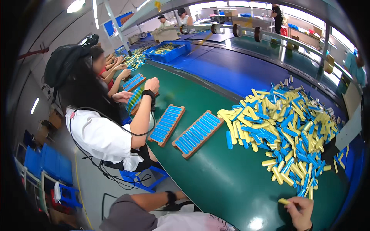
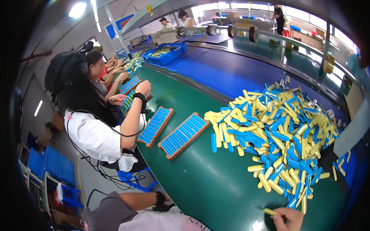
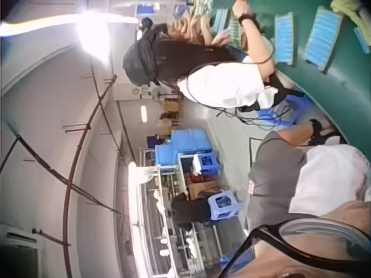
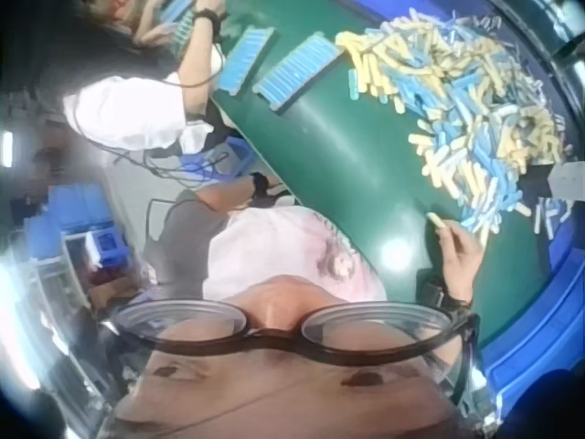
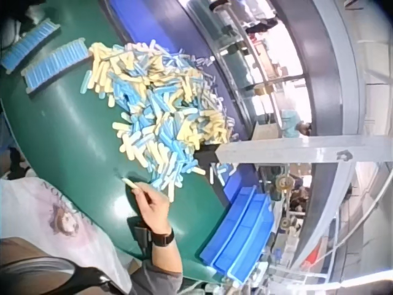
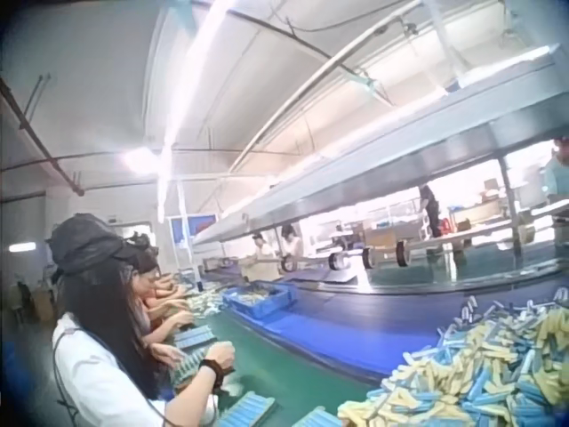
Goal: Assembling blue and yellow plastic/rubber strips into a cardboard holder on a production line.
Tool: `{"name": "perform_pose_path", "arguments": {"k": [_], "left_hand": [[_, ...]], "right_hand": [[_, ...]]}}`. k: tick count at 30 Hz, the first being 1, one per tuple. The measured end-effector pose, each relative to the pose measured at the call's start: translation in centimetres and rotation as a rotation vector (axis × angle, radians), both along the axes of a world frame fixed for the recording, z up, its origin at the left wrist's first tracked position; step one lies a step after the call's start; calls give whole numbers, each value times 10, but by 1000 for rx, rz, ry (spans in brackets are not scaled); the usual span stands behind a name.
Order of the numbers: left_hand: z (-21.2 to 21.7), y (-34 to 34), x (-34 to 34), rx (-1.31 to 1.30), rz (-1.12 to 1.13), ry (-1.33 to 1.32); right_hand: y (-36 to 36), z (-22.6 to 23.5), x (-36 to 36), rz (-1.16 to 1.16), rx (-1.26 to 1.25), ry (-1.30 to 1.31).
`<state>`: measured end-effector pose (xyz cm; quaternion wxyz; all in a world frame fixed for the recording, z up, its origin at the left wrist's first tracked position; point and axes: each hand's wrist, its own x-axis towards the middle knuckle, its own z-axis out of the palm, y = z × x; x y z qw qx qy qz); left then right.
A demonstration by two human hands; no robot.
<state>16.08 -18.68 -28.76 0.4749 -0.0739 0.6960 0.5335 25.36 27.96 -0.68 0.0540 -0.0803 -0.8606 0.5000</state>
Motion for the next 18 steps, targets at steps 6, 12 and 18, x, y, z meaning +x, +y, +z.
{"name": "perform_pose_path", "arguments": {"k": [6,12,18], "left_hand": [[-27,8,-4,-7,-45,1],[-22,9,-4,-39,-36,24],[-14,4,2,-75,-25,31]], "right_hand": [[16,-25,7,-184,-118,106],[15,-25,8,-231,-139,166],[19,-24,8,-209,-99,129]]}}
